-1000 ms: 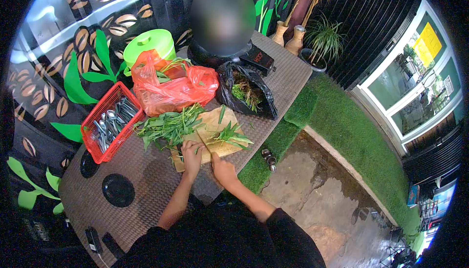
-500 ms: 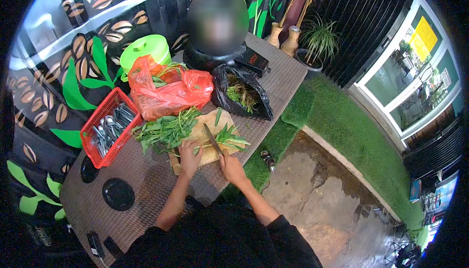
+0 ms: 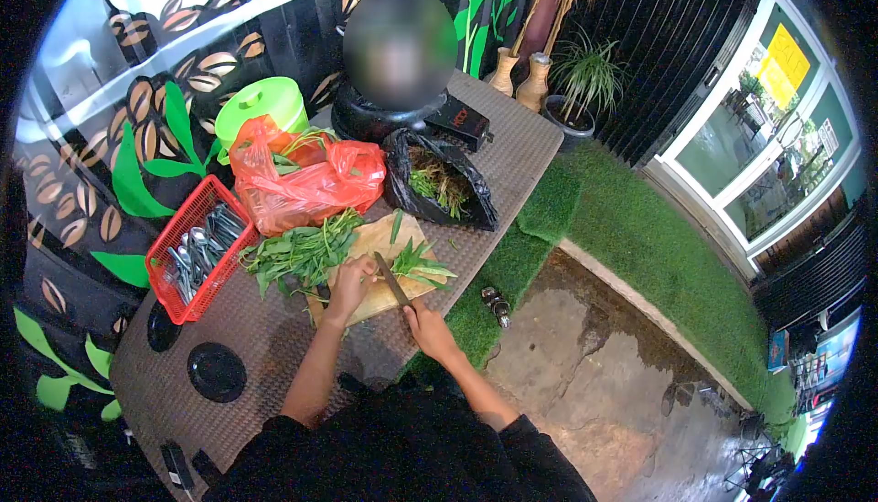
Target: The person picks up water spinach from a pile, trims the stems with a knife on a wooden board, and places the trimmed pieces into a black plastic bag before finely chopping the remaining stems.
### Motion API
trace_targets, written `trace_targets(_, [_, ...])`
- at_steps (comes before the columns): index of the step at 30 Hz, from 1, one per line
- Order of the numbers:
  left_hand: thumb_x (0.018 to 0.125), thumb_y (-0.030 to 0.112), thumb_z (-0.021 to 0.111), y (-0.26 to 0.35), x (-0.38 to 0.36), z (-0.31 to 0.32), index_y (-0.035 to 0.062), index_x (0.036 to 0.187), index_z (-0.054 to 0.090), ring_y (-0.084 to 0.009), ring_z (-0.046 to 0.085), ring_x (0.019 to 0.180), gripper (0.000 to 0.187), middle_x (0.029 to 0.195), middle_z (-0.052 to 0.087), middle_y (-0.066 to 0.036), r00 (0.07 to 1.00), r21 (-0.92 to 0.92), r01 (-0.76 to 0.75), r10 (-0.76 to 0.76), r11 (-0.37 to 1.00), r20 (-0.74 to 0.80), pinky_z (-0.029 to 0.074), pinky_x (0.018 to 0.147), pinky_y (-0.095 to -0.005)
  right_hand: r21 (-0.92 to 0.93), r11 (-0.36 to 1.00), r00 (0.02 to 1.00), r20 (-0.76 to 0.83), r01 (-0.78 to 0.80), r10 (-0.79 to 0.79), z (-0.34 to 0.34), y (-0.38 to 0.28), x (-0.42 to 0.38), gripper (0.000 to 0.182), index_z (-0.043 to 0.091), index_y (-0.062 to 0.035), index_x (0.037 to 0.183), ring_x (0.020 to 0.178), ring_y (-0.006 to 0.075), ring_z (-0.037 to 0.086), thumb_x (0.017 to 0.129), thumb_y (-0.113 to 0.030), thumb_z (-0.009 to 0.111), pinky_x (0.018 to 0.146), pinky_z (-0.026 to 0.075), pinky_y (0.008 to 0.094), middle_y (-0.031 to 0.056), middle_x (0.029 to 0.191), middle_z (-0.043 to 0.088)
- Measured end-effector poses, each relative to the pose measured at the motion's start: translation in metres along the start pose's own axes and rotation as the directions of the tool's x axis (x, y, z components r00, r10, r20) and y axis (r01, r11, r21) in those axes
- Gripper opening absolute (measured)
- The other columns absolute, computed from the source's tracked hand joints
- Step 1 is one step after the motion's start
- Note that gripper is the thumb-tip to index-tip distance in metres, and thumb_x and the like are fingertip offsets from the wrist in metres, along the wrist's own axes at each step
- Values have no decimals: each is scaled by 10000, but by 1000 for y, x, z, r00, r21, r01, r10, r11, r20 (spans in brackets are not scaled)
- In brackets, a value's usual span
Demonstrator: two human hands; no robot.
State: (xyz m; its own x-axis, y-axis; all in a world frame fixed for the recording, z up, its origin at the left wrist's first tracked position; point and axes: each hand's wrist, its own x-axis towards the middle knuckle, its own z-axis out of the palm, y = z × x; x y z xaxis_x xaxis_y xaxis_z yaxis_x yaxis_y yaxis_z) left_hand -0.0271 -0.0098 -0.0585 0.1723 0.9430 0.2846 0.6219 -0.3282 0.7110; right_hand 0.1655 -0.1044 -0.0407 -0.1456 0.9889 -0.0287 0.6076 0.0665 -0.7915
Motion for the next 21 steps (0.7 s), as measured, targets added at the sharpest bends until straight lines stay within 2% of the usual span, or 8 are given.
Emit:
trace_targets(3, [671, -7, 660, -5, 2, 0, 16, 774, 598, -311, 558, 777, 122, 748, 601, -120, 991, 75, -131, 131, 989, -4, 443, 727, -397, 27, 1000, 1000, 4, -11, 11, -3, 2, 1, 239, 472, -9, 1010, 706, 460, 561, 953, -238, 440, 612, 417, 503, 278, 709, 558])
trace_targets(10, [704, -32, 646, -5, -5, 1, -6, 846, 619, -251, 582, 710, 147, 766, 592, -120, 991, 17, -84, 85, 996, -104, 465, 665, -360, 129, 989, 996, -66, 74, -66, -23, 2, 14, 287, 507, 9, 995, 712, 487, 543, 955, -268, 441, 628, 424, 507, 291, 729, 566])
trace_targets(12, [741, -42, 607, 5, -1, -4, -9, 864, 629, -299, 600, 728, 129, 808, 579, -155, 975, -141, 78, -105, 987, -197, 483, 668, -363, 306, 927, 975, 126, -216, 185, -46, -14, 15, 282, 506, 8, 975, 663, 456, 543, 957, -265, 439, 606, 426, 470, 253, 662, 541])
trace_targets(13, [741, -42, 607, 21, 5, -11, -9, 864, 629, -299, 600, 728, 129, 808, 579, -155, 974, -143, 72, -101, 987, -201, 483, 668, -363, 304, 929, 976, 122, -211, 182, -45, -2, 21, 282, 506, 8, 975, 663, 456, 543, 957, -265, 439, 606, 426, 470, 253, 662, 541])
trace_targets(15, [756, -46, 606, 48, 27, -21, -16, 873, 645, -292, 625, 696, 127, 808, 591, -163, 959, -94, 59, -82, 994, -270, 502, 640, -345, 225, 953, 965, -211, 201, -154, -40, 26, 36, 290, 484, -31, 861, 360, 106, 431, 977, -290, 421, 356, 336, 277, 20, 485, 436])
trace_targets(17, [753, -43, 618, 63, 66, -13, -23, 880, 663, -293, 642, 727, 136, 830, 615, -183, 961, -83, 112, -130, 990, -244, 509, 651, -343, 196, 958, 957, -240, 209, -160, -66, 24, 47, 289, 496, -24, 867, 352, 130, 442, 973, -284, 429, 351, 343, 289, 29, 476, 439])
trace_targets(19, [756, -33, 632, 92, 104, 5, -26, 878, 671, -302, 651, 732, 128, 816, 631, -201, 967, -255, -131, 68, 958, -244, 512, 645, -342, 234, 966, 967, -250, 110, -50, -77, 33, 61, 296, 512, -18, 863, 367, 131, 464, 970, -282, 432, 361, 352, 287, 34, 467, 442])
trace_targets(21, [762, 31, 685, 96, 136, 34, -40, 889, 670, -237, 665, 707, 146, 773, 646, -173, 965, -236, -149, 89, 960, -247, 524, 657, -303, 174, 973, 940, -330, 153, -89, -79, 50, 75, 300, 523, -15, 857, 377, 136, 478, 968, -279, 434, 371, 359, 290, 39, 465, 451])
